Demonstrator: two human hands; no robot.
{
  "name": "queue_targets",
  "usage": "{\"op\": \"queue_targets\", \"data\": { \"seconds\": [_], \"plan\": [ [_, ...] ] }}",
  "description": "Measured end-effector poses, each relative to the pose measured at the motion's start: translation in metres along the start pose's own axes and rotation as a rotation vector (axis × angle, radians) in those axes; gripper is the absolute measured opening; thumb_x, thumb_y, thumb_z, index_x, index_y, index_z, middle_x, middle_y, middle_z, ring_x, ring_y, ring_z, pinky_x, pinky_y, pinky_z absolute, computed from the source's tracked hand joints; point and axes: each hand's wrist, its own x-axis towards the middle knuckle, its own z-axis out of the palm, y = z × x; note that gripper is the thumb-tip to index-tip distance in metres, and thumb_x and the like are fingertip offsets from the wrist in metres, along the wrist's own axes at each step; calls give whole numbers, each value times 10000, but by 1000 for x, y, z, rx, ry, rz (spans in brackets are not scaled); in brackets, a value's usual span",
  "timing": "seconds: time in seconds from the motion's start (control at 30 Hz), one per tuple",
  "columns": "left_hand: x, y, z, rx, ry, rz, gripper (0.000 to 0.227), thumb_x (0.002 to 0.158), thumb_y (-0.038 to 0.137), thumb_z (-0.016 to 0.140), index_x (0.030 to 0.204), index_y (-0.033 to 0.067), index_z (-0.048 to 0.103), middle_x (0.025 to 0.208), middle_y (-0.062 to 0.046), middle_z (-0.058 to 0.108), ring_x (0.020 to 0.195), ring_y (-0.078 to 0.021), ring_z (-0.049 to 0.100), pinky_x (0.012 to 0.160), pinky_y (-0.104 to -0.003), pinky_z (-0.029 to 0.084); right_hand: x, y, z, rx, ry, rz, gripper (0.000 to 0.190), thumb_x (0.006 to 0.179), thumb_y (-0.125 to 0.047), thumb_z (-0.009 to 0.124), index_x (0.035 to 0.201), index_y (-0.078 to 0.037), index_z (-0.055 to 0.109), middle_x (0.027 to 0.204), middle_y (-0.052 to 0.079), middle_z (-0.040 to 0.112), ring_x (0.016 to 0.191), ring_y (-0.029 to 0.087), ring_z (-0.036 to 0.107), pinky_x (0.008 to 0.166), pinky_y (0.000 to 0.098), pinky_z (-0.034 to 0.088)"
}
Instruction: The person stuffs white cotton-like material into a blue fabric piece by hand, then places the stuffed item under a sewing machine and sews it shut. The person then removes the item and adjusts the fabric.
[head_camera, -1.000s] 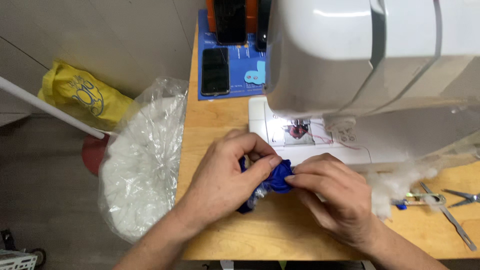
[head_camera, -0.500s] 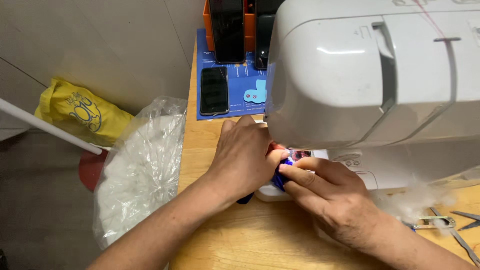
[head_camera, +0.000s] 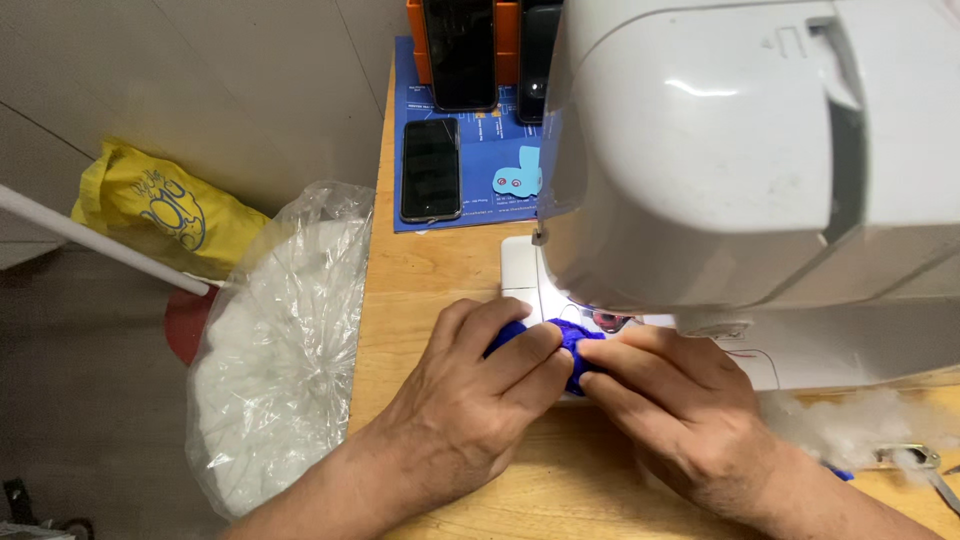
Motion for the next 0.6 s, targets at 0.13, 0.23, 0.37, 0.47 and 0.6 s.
{"op": "queue_targets", "data": {
  "seconds": [0.13, 0.23, 0.37, 0.47, 0.6],
  "plan": [
    [4, -9, 1, -24, -18, 53, 175, 971, -42, 495, 1113, -14, 592, 1127, -120, 582, 1104, -368, 540, 942, -486, 429, 6, -2, -1, -90, 53, -14, 177, 970, -36, 514, 949, -17, 688, 948, 129, 706, 812, 302, 653, 699, 371, 518],
    [8, -14, 1, -16, -6, 102, 203, 966, -73, 452, 1074, 8, 604, 1112, -119, 605, 1093, -363, 548, 878, -458, 410, 6, -2, -2, -50, 25, -18, 227, 971, -13, 473, 945, 10, 697, 951, 123, 720, 796, 281, 655, 669, 357, 527],
    [15, -19, -5, 22, 8, 143, 168, 1035, -36, 448, 1083, 22, 598, 1064, -93, 610, 1097, -313, 589, 896, -419, 406, 2, -4, 2, -101, 58, 7, 188, 950, -15, 520, 922, -23, 705, 922, 100, 726, 777, 270, 666, 678, 334, 477],
    [17, -24, -3, 63, 21, 177, 161, 1042, -26, 474, 1012, 55, 610, 1083, -80, 630, 1093, -297, 610, 951, -425, 386, -1, -5, 8, -156, 104, 31, 181, 926, 27, 546, 897, -46, 709, 893, 76, 729, 749, 241, 673, 675, 325, 481],
    [19, -31, 3, 159, 69, 216, 184, 1037, 21, 499, 954, 142, 610, 1041, -1, 641, 1093, -251, 620, 1003, -432, 371, -4, -6, 14, -221, 140, 66, 212, 927, 36, 503, 890, -58, 689, 1002, 106, 772, 786, 244, 679, 719, 312, 487]
  ]
}}
